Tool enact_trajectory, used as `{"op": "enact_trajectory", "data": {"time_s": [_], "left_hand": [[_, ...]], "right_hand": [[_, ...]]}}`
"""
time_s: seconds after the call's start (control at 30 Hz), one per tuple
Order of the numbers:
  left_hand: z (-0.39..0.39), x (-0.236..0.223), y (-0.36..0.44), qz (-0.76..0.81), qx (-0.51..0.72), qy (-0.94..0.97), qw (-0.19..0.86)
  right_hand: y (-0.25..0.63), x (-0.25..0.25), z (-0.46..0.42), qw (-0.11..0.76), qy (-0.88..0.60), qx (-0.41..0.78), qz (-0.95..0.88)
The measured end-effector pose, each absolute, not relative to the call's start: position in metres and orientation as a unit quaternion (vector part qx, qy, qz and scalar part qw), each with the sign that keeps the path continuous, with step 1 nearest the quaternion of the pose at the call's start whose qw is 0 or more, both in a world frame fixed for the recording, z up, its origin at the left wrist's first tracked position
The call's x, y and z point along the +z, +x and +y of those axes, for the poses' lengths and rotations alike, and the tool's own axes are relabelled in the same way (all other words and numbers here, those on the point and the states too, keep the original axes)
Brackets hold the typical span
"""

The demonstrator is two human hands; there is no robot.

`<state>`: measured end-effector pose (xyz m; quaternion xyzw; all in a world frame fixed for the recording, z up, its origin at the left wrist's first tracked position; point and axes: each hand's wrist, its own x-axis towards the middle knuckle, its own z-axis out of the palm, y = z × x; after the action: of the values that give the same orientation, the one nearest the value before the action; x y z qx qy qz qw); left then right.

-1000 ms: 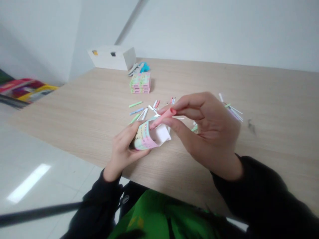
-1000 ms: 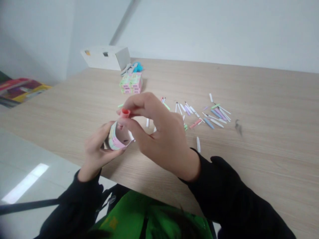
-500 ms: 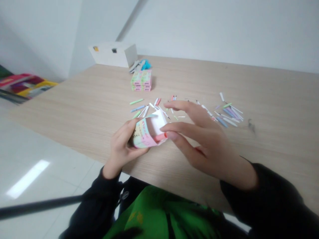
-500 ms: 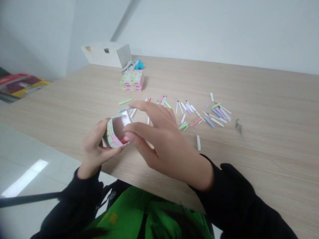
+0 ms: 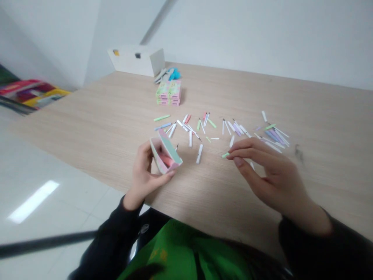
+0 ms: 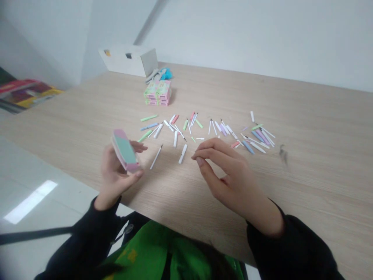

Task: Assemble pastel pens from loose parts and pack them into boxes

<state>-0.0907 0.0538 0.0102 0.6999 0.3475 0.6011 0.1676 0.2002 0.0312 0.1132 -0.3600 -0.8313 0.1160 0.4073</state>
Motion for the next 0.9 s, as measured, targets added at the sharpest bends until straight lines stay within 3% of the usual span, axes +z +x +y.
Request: {"op": "enact_trajectory", "data": {"time_s": [0.37, 0.53, 0.77, 0.9], "left_hand": [[0.044, 0.022, -0.09, 0.328, 0.57, 0.746, 0.109], [0.046, 0.021, -0.088, 0.365, 0.485, 0.793, 0.046], [0.038, 0.018, -0.078, 0.326, 0.495, 0.805, -0.023], [0.033, 0.016, -0.076, 0.33, 0.49, 0.806, -0.029]], "right_hand": [[0.201, 0.112, 0.023, 0.39, -0.357, 0.114, -0.841], [0.183, 0.127, 0.009, 0.394, -0.319, 0.073, -0.859], [0.147, 0.144, -0.001, 0.272, -0.32, -0.045, -0.906], [0.141, 0.141, 0.013, 0.183, -0.358, -0.035, -0.915]]}}
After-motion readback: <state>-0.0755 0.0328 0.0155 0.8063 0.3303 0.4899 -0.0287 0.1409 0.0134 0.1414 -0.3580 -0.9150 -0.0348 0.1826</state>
